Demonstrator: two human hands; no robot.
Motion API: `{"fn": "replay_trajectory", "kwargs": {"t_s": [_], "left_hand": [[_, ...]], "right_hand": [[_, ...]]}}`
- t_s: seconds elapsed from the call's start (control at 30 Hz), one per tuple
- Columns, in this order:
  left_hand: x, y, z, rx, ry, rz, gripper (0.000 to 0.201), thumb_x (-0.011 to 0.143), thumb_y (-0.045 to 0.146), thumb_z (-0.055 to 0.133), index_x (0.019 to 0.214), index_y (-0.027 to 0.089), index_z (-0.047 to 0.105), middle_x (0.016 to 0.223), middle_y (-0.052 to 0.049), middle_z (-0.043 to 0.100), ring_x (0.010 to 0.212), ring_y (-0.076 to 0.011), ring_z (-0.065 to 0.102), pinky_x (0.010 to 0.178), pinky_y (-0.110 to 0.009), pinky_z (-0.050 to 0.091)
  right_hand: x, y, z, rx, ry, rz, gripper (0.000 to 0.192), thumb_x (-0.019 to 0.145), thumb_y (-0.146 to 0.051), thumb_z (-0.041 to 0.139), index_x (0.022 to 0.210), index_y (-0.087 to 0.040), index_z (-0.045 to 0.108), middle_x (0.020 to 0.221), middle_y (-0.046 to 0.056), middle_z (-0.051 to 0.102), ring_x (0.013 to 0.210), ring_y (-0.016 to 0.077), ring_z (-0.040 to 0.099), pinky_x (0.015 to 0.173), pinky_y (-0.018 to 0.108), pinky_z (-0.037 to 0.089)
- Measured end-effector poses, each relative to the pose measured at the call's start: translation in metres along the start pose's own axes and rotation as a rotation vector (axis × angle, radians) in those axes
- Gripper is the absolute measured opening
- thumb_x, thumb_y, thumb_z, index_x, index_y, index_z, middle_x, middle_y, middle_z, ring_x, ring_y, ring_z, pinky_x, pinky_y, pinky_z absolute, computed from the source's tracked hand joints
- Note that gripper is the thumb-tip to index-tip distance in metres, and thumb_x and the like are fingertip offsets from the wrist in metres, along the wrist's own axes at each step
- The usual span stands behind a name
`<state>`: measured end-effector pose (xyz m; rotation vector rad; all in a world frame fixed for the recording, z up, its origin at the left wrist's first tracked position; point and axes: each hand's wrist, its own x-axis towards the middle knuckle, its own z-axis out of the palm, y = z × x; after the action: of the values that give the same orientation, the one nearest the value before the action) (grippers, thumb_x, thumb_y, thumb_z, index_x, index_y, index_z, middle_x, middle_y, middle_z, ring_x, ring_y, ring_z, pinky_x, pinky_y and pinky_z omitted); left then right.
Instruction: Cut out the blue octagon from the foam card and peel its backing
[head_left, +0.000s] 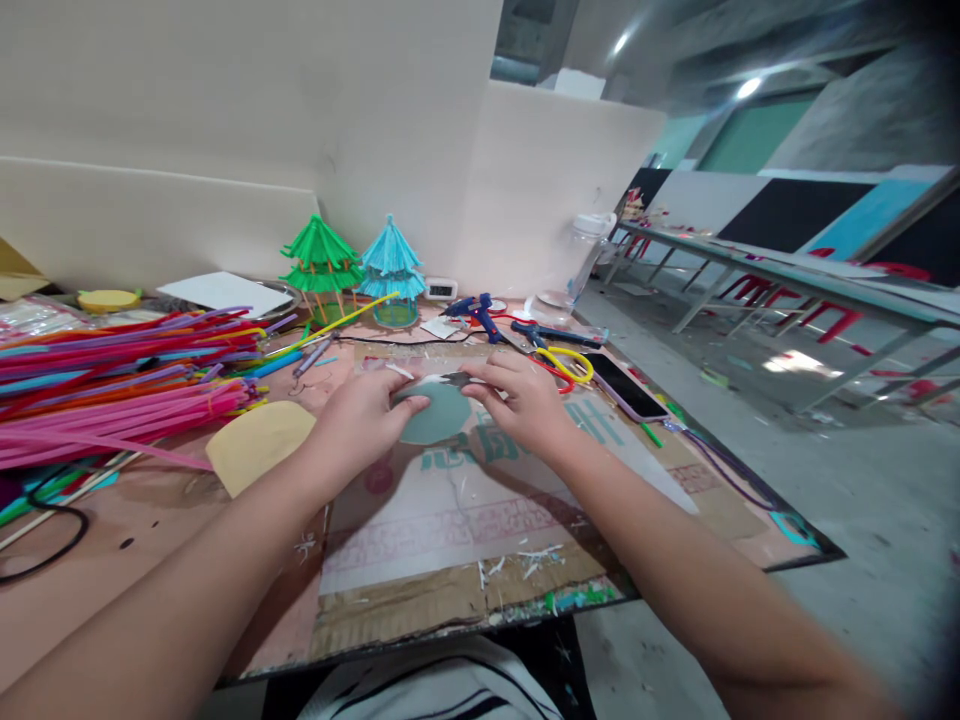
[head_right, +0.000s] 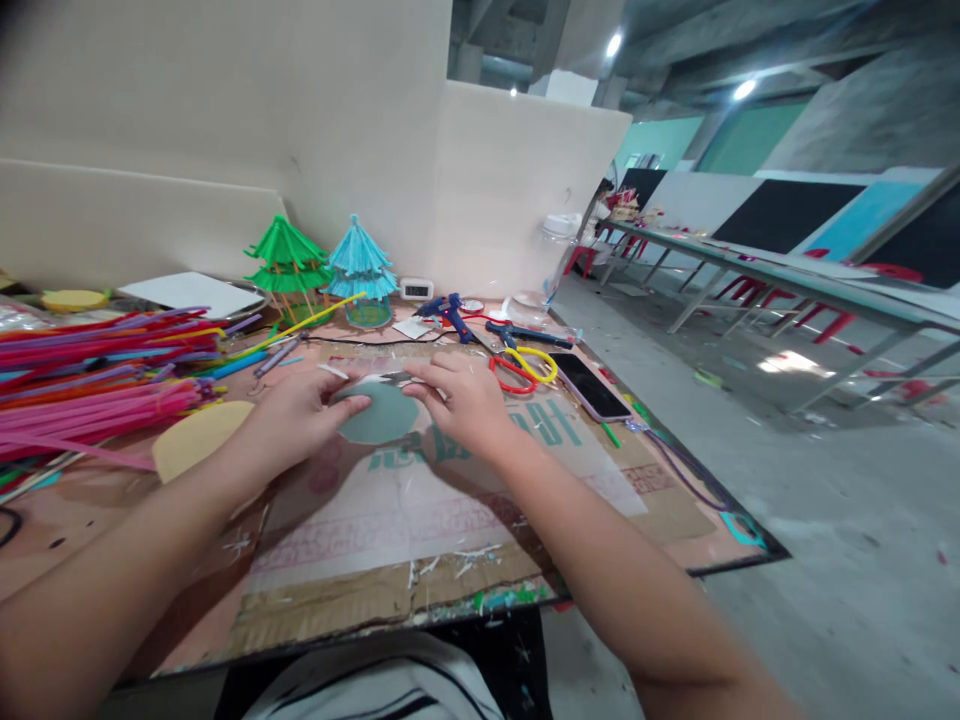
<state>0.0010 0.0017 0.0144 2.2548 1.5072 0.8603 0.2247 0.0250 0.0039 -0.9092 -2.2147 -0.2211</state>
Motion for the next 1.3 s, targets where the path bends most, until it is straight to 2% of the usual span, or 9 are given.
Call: {"fn": "replay_trajectory", "kwargs": {"t_s": [0.13,0.3,0.5,0.77,0.87,1.0,1.1,1.3], "left_hand": [[0.001,-0.002,0.001,-0.001,-0.02,0.0,0.024,0.086,0.033,0.056,0.092,0.019,0.074,0.079,-0.004,0.072,0.074,-0.0205,0.064,0.072,-0.029,0.046],[0.001,-0.002,0.0,0.028,0.011,-0.02,0.027,0.087,0.035,0.055,0.097,0.017,0.073,0.082,-0.005,0.072,0.075,-0.0214,0.064,0.071,-0.029,0.046],[-0.003,0.004,0.0,0.101,0.024,0.019,0.028,0.089,0.035,0.053,0.099,0.019,0.074,0.089,-0.007,0.075,0.078,-0.0234,0.066,0.072,-0.031,0.045],[-0.003,0.006,0.002,0.04,-0.016,0.043,0.03,0.089,0.035,0.051,0.102,0.019,0.073,0.1,-0.008,0.076,0.086,-0.025,0.067,0.072,-0.032,0.046],[-0.002,0.003,0.002,0.055,-0.005,0.028,0.03,0.089,0.035,0.051,0.103,0.019,0.072,0.101,-0.008,0.075,0.09,-0.0256,0.067,0.076,-0.033,0.047],[0.0,-0.002,0.001,0.058,0.034,-0.01,0.03,0.088,0.032,0.052,0.107,0.019,0.071,0.102,-0.007,0.075,0.094,-0.0255,0.066,0.082,-0.033,0.048],[0.002,-0.004,0.0,0.078,0.071,-0.009,0.029,0.087,0.031,0.052,0.107,0.019,0.071,0.104,-0.007,0.074,0.098,-0.0257,0.066,0.081,-0.032,0.048],[0.002,-0.006,-0.002,0.109,0.106,0.004,0.028,0.085,0.03,0.054,0.103,0.02,0.072,0.098,-0.008,0.075,0.092,-0.0254,0.067,0.076,-0.031,0.047]], "right_hand": [[0.0,0.002,0.001,0.028,-0.018,0.009,0.032,0.095,-0.038,0.052,0.104,-0.016,0.073,0.078,0.006,0.065,0.076,0.019,0.058,0.068,0.03,0.043],[0.0,-0.001,0.002,0.08,0.005,0.064,0.032,0.094,-0.037,0.054,0.108,-0.014,0.071,0.077,0.006,0.064,0.075,0.0185,0.058,0.068,0.03,0.043],[-0.001,-0.005,0.005,0.041,-0.003,0.058,0.032,0.094,-0.041,0.053,0.108,-0.018,0.071,0.082,0.006,0.066,0.08,0.0194,0.06,0.072,0.03,0.044],[-0.001,-0.008,0.006,0.028,-0.007,0.078,0.033,0.096,-0.042,0.049,0.105,-0.021,0.073,0.079,0.006,0.066,0.079,0.0191,0.06,0.071,0.031,0.044],[0.0,-0.003,0.006,0.113,0.029,0.154,0.03,0.094,-0.04,0.054,0.108,-0.02,0.072,0.082,0.006,0.068,0.077,0.0187,0.061,0.07,0.031,0.046],[0.0,0.008,0.005,0.219,0.077,0.27,0.029,0.09,-0.038,0.059,0.111,-0.021,0.07,0.097,0.007,0.072,0.076,0.0178,0.062,0.068,0.031,0.048],[0.0,0.011,0.003,0.213,0.04,0.237,0.029,0.09,-0.038,0.059,0.11,-0.02,0.071,0.098,0.008,0.072,0.074,0.0169,0.062,0.067,0.03,0.047],[0.0,0.005,0.001,0.149,-0.036,0.159,0.029,0.092,-0.04,0.057,0.11,-0.021,0.071,0.082,0.004,0.068,0.075,0.0171,0.059,0.069,0.03,0.044]]}}
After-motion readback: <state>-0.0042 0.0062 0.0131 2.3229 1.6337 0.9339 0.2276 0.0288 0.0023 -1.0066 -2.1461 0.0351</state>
